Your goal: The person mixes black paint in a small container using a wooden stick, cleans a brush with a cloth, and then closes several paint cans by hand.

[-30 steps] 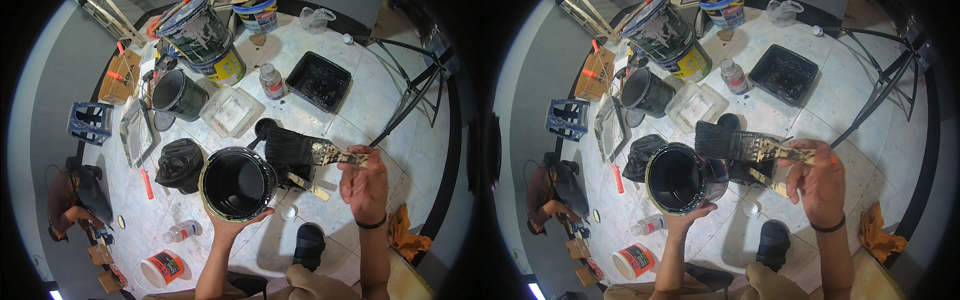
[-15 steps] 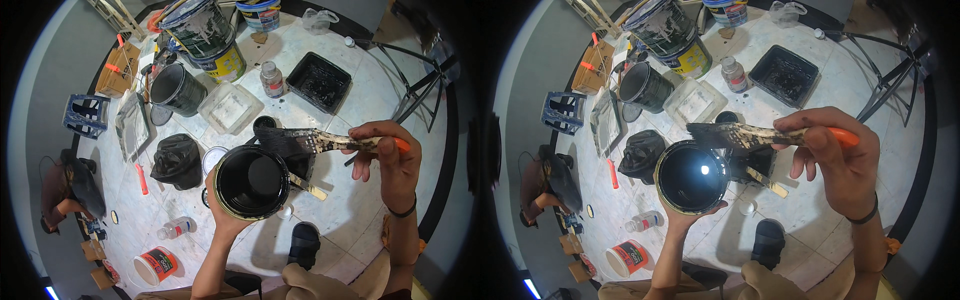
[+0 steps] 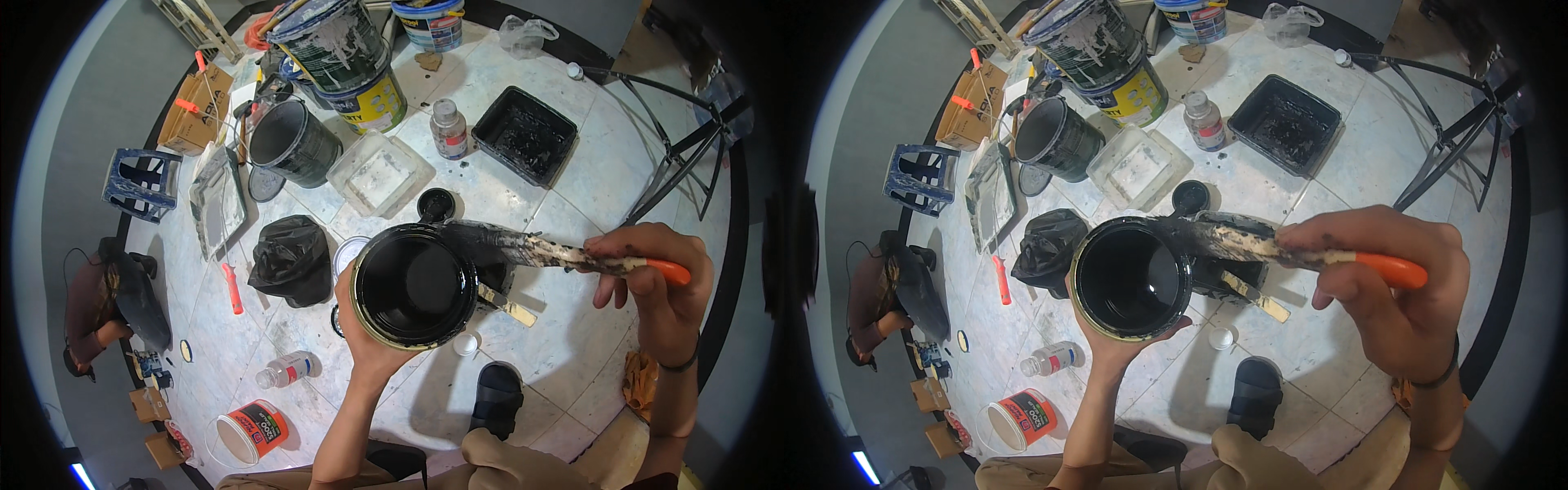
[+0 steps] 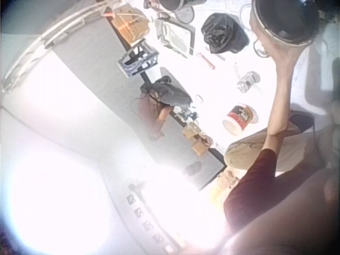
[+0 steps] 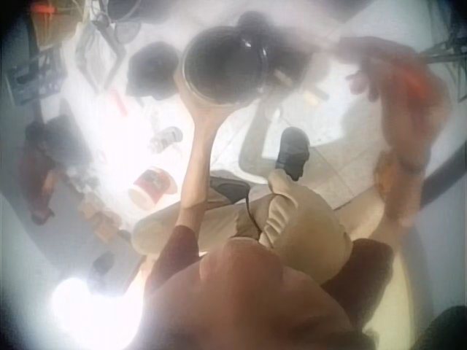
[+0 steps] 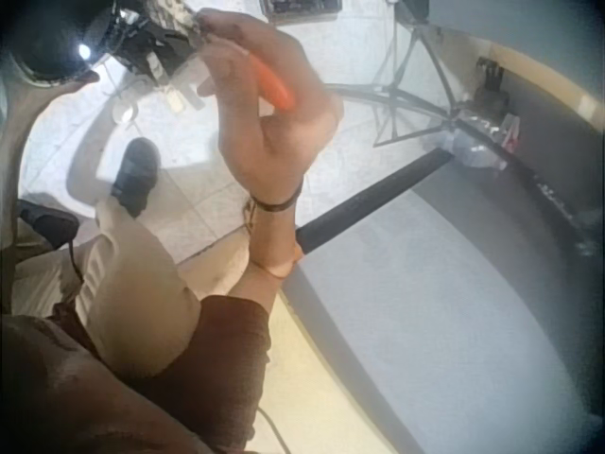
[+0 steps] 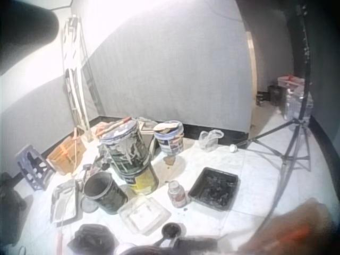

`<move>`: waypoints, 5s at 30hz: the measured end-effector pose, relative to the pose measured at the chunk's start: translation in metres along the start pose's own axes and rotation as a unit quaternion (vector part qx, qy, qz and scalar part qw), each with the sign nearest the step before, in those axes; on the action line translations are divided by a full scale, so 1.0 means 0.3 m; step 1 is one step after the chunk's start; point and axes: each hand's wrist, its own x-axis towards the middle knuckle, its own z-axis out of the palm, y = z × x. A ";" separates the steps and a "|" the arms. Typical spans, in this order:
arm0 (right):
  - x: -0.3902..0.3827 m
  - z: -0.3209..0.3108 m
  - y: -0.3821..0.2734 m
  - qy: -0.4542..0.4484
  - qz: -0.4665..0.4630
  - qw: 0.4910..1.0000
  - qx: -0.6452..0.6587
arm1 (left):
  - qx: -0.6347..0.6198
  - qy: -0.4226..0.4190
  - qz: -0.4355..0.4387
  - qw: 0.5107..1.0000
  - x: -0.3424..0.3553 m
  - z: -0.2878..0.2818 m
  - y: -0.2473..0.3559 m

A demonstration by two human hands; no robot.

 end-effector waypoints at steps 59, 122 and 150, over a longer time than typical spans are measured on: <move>-0.164 0.282 0.470 0.056 0.309 0.949 -0.034 | -0.170 0.029 -0.318 0.932 -0.166 -0.292 -0.028; -0.285 0.172 0.268 0.357 0.300 0.883 0.063 | 0.071 -0.034 0.035 0.996 0.182 0.077 -0.009; -0.375 0.235 0.362 0.200 0.322 0.923 0.065 | 0.086 -0.290 -0.028 0.953 0.381 0.292 -0.188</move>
